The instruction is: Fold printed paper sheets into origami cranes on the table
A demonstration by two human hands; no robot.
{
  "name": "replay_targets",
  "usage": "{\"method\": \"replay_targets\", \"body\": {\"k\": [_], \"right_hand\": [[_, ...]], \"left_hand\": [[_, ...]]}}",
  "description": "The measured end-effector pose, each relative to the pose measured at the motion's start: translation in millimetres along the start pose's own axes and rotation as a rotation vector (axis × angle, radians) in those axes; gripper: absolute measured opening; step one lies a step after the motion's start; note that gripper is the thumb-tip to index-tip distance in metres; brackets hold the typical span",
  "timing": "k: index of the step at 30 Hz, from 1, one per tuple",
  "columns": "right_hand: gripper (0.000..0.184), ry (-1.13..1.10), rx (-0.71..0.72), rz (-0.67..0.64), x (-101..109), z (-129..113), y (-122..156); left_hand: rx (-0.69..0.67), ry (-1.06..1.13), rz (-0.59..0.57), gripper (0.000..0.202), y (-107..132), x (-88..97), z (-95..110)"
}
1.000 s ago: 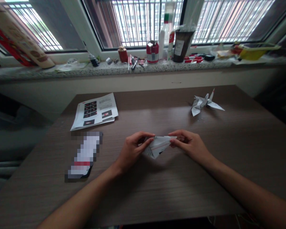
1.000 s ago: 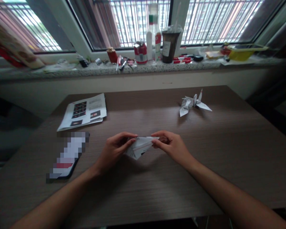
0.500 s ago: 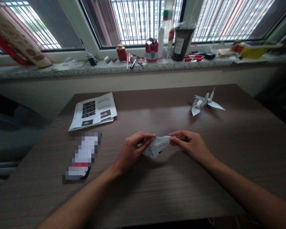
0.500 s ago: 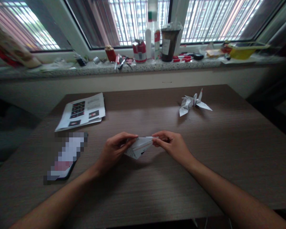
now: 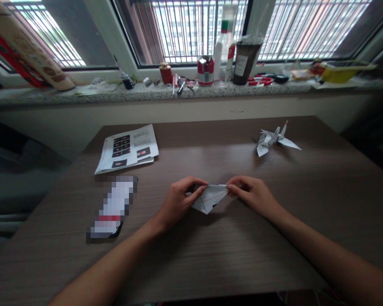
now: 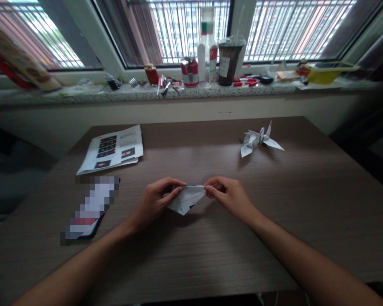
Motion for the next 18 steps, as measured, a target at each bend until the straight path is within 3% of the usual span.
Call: {"method": "replay_targets", "body": {"k": [18], "right_hand": [[0.026, 0.076, 0.054, -0.048, -5.8, 3.1, 0.4]], "left_hand": [[0.036, 0.082, -0.043, 0.020, -0.7, -3.4, -4.5]]}}
Point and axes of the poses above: each hand's wrist, its own y-axis away from the middle knuckle, its own x-axis out of the back of the hand, z = x × y, the point moved 2 cm from there along -y, towards the middle knuckle, and after that the axes turned 1 degree about z, right-handed, at the moved point
